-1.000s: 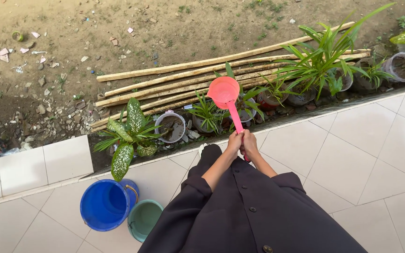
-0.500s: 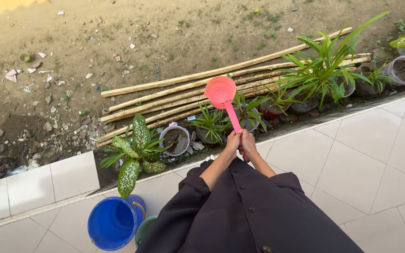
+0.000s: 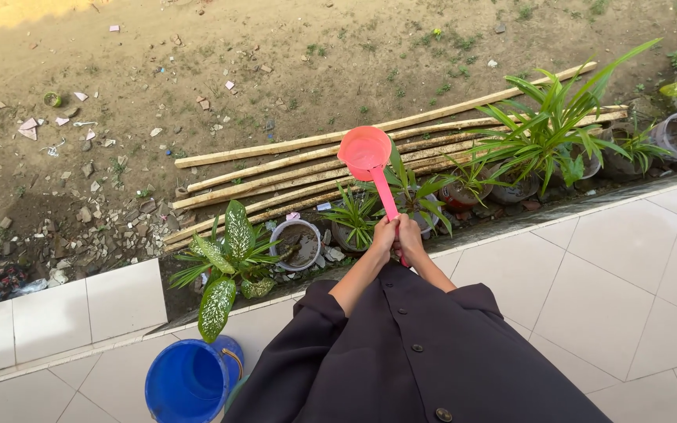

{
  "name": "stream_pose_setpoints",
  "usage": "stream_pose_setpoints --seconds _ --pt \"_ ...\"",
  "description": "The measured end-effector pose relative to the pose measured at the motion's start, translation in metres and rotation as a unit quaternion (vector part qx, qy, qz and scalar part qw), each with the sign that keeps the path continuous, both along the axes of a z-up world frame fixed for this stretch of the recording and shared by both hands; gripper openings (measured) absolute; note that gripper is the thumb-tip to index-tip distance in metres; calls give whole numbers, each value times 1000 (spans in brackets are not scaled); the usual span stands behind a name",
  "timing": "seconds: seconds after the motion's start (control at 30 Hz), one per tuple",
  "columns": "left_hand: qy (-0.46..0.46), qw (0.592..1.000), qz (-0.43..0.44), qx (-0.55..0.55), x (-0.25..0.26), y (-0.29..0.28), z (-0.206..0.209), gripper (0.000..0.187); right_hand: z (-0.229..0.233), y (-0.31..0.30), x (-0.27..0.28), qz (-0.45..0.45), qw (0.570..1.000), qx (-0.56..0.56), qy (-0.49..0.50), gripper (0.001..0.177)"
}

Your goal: Watering several potted plants arranged along a walkway using water scooped with a pink ladle from a blue bucket.

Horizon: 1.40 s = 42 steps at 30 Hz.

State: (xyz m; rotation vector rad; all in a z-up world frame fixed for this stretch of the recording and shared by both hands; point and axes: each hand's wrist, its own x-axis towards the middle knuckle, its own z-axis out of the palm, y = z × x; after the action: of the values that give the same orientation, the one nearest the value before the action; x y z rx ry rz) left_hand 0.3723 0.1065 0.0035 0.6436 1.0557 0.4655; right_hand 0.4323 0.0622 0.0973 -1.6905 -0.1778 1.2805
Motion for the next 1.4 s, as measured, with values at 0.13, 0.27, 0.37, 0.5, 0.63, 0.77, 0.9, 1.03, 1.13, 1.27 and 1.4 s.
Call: stream_pose_setpoints --seconds 0.13,0.27,0.37,0.5,0.63,0.77,0.9,1.03,1.13,1.27,1.4 --pt "11 1000 -15 -3 -2 -4 6 24 -6 -2 0 -7 1000 -8 0 45" --pt "18 999 -36 4 2 -15 -4 24 -8 -13 1 -29 999 -2 16 43" --pt "22 999 -47 -5 2 -24 8 24 -11 -24 2 -40 999 -1 17 44" --pt "30 997 -65 -21 2 -38 1 23 -14 -36 1 -61 998 -13 7 43" --pt "29 996 -83 -17 1 -48 7 24 -18 -49 2 -80 997 -15 18 46" --pt "25 996 -88 -20 16 -62 -12 25 -11 -61 13 -88 996 -16 20 44" --pt "-2 997 -81 -6 40 -80 -35 26 11 -74 29 -83 996 -37 12 42" --pt "11 994 -104 -30 54 -93 10 25 6 -94 48 -96 994 -45 20 42" --pt "20 992 -122 -38 73 -106 3 25 3 -108 65 -103 993 -52 0 42" --pt "-2 992 -126 -27 94 -118 1 25 -1 -120 84 -127 991 -46 -1 43" --pt "0 990 -138 -14 111 -119 7 24 2 -123 102 -138 990 -20 -4 43"
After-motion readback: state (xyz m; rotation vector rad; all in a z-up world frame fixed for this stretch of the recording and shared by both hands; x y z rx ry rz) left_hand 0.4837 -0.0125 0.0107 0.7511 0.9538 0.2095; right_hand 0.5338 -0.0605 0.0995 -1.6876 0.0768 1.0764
